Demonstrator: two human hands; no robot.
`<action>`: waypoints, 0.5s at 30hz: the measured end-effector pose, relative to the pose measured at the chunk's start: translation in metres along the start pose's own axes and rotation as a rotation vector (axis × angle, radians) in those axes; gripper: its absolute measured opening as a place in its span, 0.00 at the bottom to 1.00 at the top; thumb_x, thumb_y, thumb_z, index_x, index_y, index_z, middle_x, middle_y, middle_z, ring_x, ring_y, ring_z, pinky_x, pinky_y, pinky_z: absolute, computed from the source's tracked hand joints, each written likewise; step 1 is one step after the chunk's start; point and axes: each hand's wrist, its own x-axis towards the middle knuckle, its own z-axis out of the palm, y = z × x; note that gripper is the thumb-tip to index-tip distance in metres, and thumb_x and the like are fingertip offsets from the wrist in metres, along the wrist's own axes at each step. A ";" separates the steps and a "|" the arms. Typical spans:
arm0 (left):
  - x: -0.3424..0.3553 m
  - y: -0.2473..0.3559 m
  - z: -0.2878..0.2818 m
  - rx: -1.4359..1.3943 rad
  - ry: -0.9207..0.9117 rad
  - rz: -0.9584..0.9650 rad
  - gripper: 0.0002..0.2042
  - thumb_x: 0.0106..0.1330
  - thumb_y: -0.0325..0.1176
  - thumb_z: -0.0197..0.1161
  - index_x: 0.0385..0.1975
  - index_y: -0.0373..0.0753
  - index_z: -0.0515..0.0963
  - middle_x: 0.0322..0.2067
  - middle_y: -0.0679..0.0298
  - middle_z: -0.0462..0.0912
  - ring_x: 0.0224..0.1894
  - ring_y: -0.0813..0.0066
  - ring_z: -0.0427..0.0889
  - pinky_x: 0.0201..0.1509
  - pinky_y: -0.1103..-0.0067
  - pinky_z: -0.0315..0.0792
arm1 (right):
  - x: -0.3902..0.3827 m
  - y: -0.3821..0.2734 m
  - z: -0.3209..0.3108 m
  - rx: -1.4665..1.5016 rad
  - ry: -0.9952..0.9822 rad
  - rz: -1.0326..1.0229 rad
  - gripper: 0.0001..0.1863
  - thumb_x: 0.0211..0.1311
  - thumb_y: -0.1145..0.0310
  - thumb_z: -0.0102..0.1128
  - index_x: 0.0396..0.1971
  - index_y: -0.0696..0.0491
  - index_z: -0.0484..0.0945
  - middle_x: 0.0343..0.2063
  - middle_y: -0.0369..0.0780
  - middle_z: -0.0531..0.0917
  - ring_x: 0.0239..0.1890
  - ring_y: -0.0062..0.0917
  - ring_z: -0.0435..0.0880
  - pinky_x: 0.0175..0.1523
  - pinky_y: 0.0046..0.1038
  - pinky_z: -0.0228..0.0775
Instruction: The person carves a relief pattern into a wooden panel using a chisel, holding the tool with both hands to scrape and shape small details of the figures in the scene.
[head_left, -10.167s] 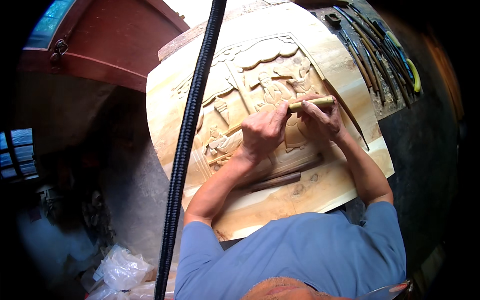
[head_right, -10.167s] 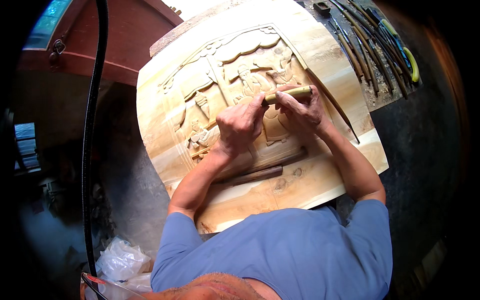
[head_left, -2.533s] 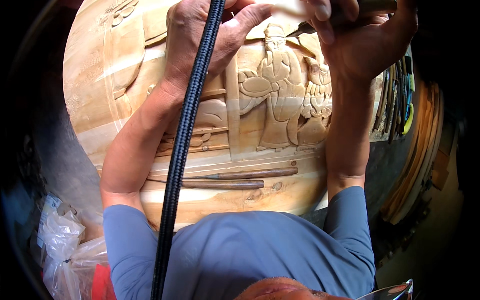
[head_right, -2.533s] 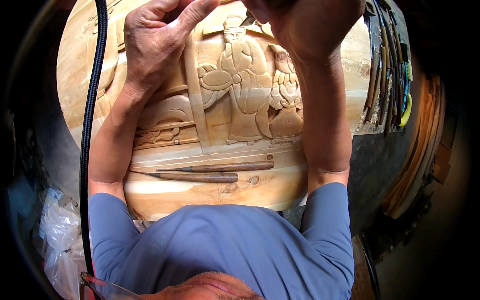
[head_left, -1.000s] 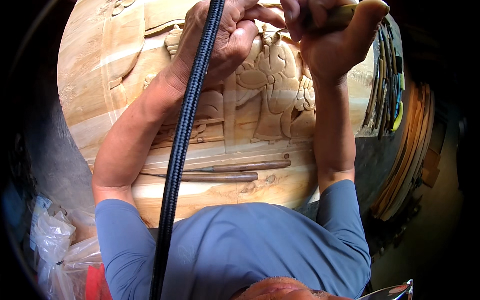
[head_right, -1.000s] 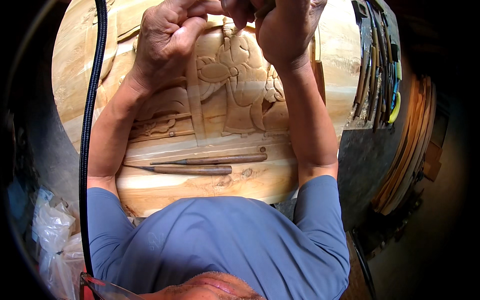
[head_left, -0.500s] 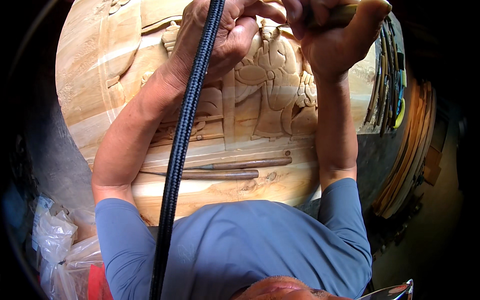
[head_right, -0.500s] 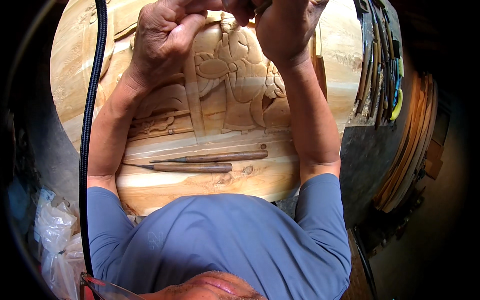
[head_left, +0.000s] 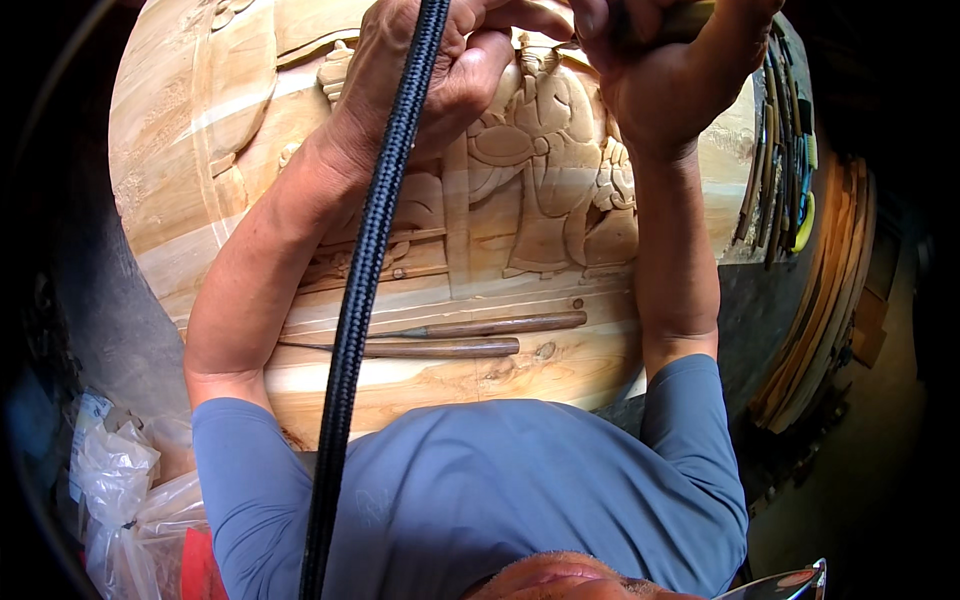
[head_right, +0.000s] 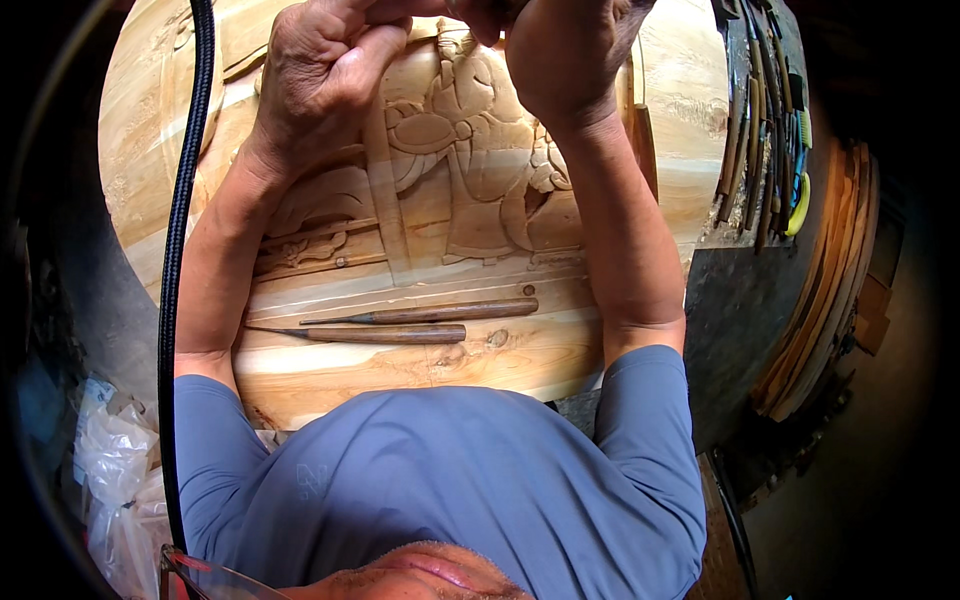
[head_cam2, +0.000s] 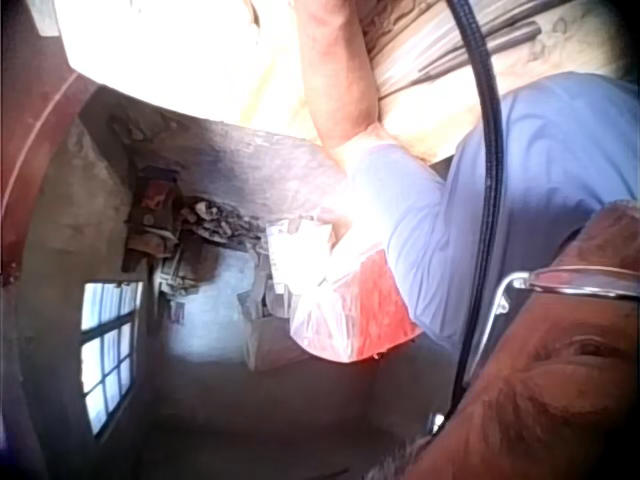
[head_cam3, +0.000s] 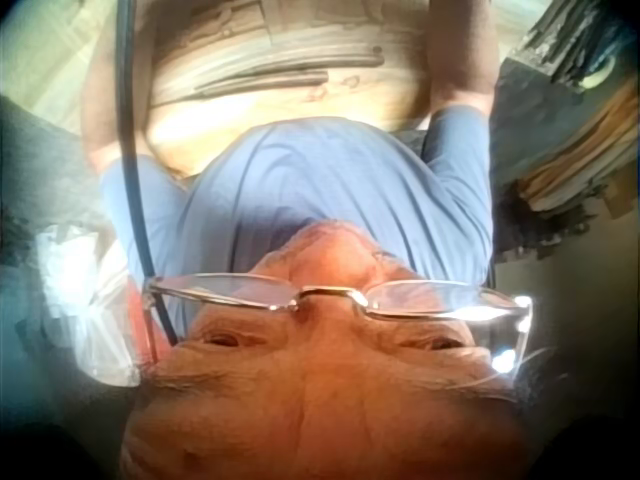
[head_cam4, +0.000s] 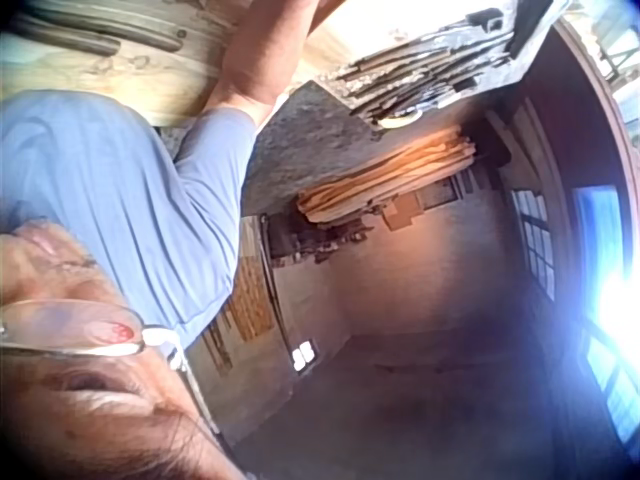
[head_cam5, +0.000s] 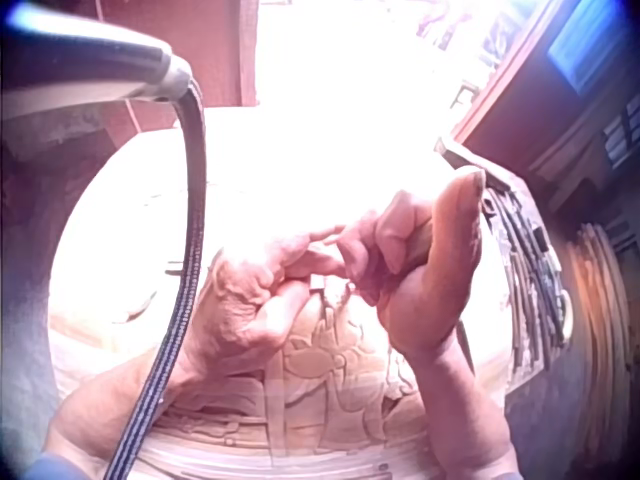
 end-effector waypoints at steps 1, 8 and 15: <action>0.000 -0.002 0.001 -0.034 -0.002 0.008 0.33 0.66 0.13 0.48 0.74 0.33 0.73 0.49 0.50 0.93 0.51 0.67 0.93 0.57 0.76 0.84 | -0.001 0.000 0.003 -0.007 0.020 0.004 0.44 0.83 0.26 0.29 0.14 0.47 0.61 0.11 0.36 0.67 0.13 0.22 0.67 0.20 0.24 0.52; -0.003 0.023 -0.007 0.057 -0.039 -0.057 0.34 0.64 0.11 0.48 0.74 0.33 0.73 0.51 0.48 0.93 0.50 0.71 0.93 0.51 0.80 0.83 | -0.005 -0.026 0.034 -0.149 0.091 0.038 0.45 0.82 0.24 0.32 0.13 0.46 0.60 0.10 0.34 0.64 0.14 0.22 0.68 0.20 0.24 0.54; 0.000 0.003 0.001 -0.095 -0.046 -0.079 0.36 0.63 0.11 0.48 0.75 0.34 0.73 0.51 0.49 0.93 0.49 0.75 0.92 0.44 0.84 0.81 | -0.003 -0.016 0.020 0.381 0.033 0.048 0.45 0.81 0.24 0.33 0.12 0.46 0.59 0.10 0.33 0.62 0.14 0.23 0.69 0.21 0.24 0.55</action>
